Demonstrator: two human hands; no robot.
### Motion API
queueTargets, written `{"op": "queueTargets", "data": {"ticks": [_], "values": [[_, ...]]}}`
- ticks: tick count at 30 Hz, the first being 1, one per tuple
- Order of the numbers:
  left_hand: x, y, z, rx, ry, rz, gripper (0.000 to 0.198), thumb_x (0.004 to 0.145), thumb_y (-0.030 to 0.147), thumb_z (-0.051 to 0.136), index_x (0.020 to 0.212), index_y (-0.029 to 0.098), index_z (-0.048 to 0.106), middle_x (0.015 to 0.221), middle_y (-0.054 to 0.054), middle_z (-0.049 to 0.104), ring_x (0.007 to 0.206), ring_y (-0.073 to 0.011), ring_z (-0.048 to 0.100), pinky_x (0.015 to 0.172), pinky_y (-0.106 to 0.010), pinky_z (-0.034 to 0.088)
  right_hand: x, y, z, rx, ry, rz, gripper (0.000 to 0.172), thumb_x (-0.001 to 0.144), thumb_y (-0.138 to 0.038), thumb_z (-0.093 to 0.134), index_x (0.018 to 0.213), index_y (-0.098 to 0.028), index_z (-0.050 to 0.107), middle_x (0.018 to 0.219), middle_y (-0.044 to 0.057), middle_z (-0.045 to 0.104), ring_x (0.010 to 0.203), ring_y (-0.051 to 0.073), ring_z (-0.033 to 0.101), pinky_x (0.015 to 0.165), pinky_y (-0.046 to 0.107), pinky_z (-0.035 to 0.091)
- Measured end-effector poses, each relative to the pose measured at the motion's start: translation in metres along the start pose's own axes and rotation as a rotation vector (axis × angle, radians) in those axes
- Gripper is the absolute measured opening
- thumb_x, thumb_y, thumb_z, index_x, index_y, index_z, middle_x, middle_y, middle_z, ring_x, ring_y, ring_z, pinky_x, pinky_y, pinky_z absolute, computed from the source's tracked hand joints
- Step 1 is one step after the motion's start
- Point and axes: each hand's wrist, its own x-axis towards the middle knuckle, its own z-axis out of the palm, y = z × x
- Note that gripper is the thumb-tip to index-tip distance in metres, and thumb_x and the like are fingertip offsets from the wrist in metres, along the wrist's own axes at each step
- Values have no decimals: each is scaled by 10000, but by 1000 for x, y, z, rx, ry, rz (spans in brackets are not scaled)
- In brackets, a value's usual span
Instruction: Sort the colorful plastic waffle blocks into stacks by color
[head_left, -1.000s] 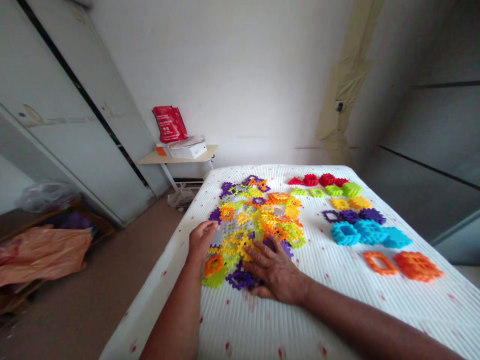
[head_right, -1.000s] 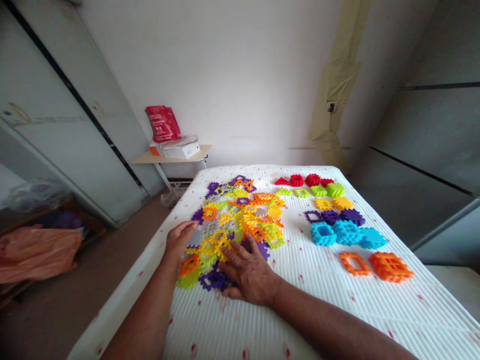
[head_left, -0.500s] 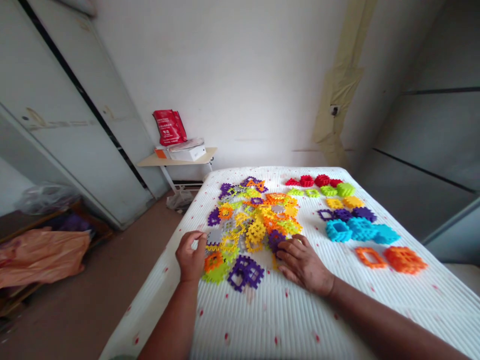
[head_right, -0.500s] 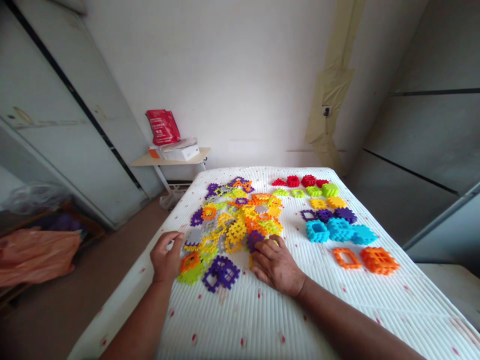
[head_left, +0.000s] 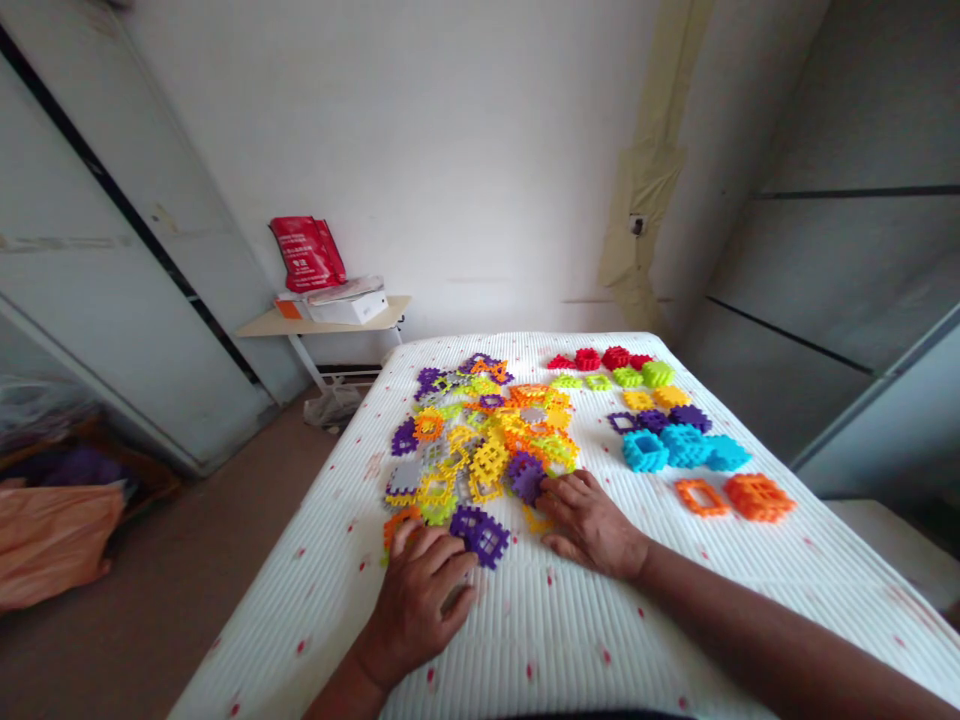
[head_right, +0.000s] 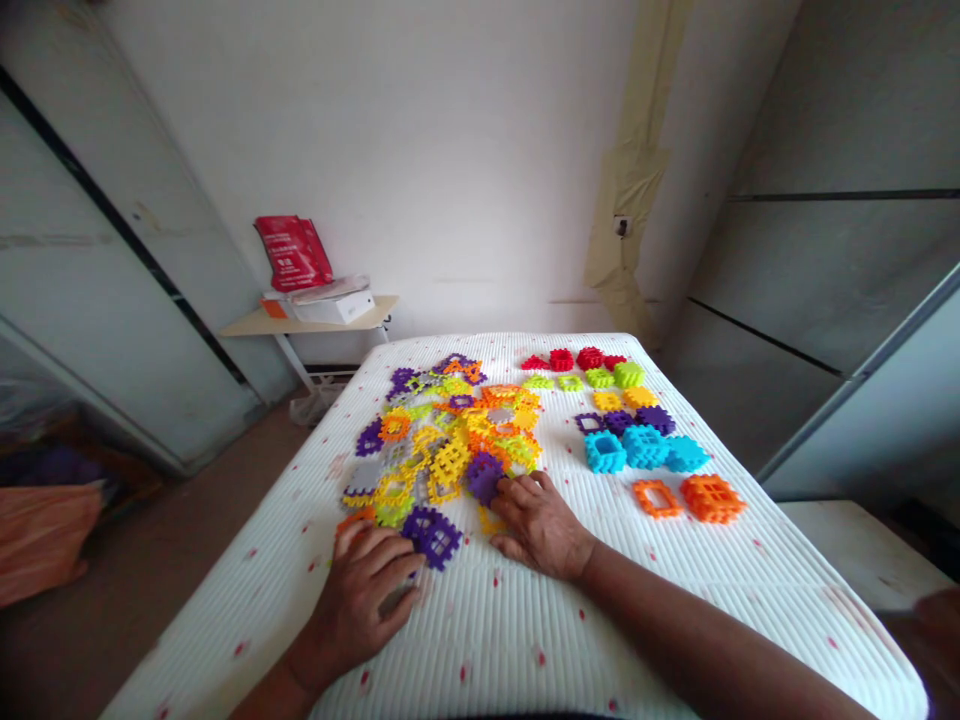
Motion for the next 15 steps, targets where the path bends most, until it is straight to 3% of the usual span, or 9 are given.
{"op": "queueTargets", "data": {"ticks": [3, 8, 15], "values": [[7, 4, 3, 16, 67, 25, 173, 822, 245, 526, 917, 242, 670, 873, -24, 689, 869, -199, 571, 949, -434, 267, 8, -1, 1, -19, -25, 42, 418, 911, -453, 413, 1170, -173, 582, 1264, 137, 547, 1079, 266, 477, 948, 453, 299], [12, 4, 11, 132, 138, 28, 208, 815, 246, 517, 938, 243, 685, 929, -37, 703, 922, -213, 583, 947, -424, 286, 19, 4, 11, -39, 51, 80, 365, 908, -441, 434, 1126, -196, 593, 1251, 111, 559, 1053, 247, 486, 932, 434, 291], [15, -10, 23, 351, 125, 65, 261, 787, 231, 548, 1014, 220, 676, 1025, -66, 704, 976, -257, 587, 934, -453, 295, 30, 7, 19, -66, 123, 192, 328, 881, -418, 505, 1117, -203, 577, 1174, 94, 597, 989, 225, 502, 856, 388, 315]]}}
